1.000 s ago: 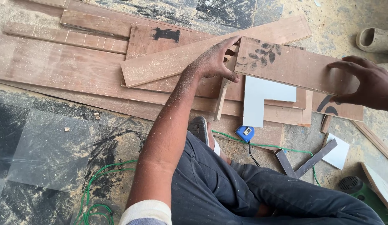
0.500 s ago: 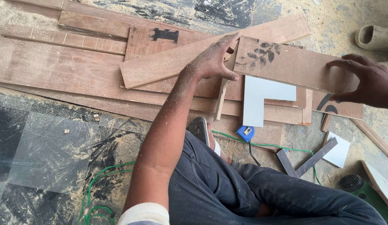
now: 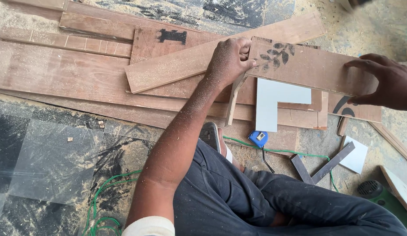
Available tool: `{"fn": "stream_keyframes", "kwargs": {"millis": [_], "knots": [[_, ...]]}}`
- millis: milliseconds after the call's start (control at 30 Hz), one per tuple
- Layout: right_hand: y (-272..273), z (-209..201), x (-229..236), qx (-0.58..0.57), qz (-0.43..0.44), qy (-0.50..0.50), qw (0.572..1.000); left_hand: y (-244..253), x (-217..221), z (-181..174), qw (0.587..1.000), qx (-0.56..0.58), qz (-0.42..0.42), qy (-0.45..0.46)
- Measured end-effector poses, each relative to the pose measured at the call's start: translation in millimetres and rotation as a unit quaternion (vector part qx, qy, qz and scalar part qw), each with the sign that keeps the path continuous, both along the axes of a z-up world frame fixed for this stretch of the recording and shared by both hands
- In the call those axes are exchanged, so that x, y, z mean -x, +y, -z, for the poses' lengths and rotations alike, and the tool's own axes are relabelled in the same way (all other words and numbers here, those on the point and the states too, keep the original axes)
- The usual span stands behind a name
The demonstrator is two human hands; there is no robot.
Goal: Cutting and measuring wooden pieces for furniture manufacturing.
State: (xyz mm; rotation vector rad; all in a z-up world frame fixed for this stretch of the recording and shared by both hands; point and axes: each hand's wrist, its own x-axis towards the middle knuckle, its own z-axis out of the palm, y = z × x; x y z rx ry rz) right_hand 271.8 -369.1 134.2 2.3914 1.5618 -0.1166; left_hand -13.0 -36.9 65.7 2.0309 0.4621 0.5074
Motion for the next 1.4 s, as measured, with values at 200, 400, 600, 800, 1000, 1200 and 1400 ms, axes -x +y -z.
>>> {"fn": "stream_keyframes", "kwargs": {"millis": [200, 400, 600, 800, 1000, 1200, 1400], "knots": [[-3, 3, -4, 0.013, 0.007, -0.013, 1.0, -5, -3, 4, 0.999, -0.028, -0.011, 0.031], [-3, 3, -3, 0.014, -0.007, -0.016, 1.0, -5, -2, 7, 0.999, -0.017, -0.002, 0.034], [3, -2, 5, 0.012, 0.015, 0.002, 1.0, -12, -3, -17, 0.98, -0.191, 0.061, 0.0], [7, -12, 21, 0.001, 0.041, 0.027, 0.999, -38, -30, -18, 0.913, -0.367, 0.133, 0.12], [14, -28, 36, -0.059, -0.009, 0.032, 0.998, -35, -38, 0, 0.91, -0.37, 0.098, 0.158], [4, -22, 35, -0.075, 0.014, 0.038, 0.996, -37, -36, -4, 0.923, -0.351, 0.098, 0.127], [-12, -22, 47, -0.133, 0.009, 0.026, 0.991, -38, -33, -12, 0.924, -0.355, 0.089, 0.108]]}}
